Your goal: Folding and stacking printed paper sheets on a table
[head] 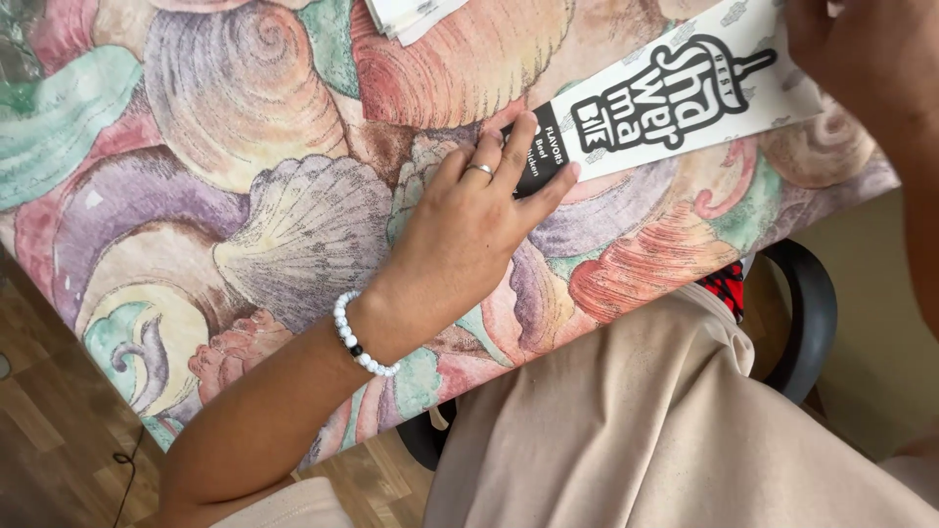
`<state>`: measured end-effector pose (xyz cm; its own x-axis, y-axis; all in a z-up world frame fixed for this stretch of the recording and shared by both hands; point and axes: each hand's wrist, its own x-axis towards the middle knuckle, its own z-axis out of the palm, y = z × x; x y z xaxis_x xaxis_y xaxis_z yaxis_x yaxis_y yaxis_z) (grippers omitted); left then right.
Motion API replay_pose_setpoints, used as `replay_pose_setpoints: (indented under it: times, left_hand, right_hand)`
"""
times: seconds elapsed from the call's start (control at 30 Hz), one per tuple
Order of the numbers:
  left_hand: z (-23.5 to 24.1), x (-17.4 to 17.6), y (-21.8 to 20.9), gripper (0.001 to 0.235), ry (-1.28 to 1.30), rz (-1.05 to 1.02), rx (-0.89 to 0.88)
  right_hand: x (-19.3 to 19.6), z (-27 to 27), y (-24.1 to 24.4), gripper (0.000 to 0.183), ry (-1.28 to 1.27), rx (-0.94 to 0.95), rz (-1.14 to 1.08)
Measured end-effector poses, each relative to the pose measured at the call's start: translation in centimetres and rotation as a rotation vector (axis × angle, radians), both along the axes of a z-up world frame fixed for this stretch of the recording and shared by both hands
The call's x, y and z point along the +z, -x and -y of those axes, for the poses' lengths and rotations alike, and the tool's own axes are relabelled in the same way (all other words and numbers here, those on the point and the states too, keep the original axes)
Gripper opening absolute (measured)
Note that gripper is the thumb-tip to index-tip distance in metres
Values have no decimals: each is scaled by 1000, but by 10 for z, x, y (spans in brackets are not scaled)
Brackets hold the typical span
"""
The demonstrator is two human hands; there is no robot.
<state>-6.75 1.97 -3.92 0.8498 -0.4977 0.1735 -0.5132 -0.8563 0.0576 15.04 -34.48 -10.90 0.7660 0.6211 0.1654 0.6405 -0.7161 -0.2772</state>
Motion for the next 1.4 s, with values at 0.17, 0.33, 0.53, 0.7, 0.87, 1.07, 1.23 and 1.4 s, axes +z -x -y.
replay_pose_setpoints:
  times: [0.17,0.33,0.53,0.7,0.87,1.07,1.23,1.4]
  left_hand:
    - [12,-13,8,65,-217,12,48]
    - [18,-5,9,63,-153,-33,75]
    - [13,-10,1,48,243,-100,-36]
    - [5,-13,-8,44,456,-176,-55]
    - [2,-14,-9,35,659,-272,-32]
    - [10,-8,-7,25,401,-249,26]
    - [12,-17,-7,25,263,-165,11]
    - [16,-10,-14,23,113,-118,-34]
  right_hand:
    - [48,-56,88,11,-9,312,337]
    - [53,-68,116,19,50,508,344]
    - [45,-16,104,29,132,377,331]
    - [45,-11,101,25,138,346,393]
    - [40,-13,101,21,143,347,468]
    - [39,-12,98,21,68,365,375]
    - [54,-35,86,26,106,327,303]
    - [49,-111,82,47,115,405,281]
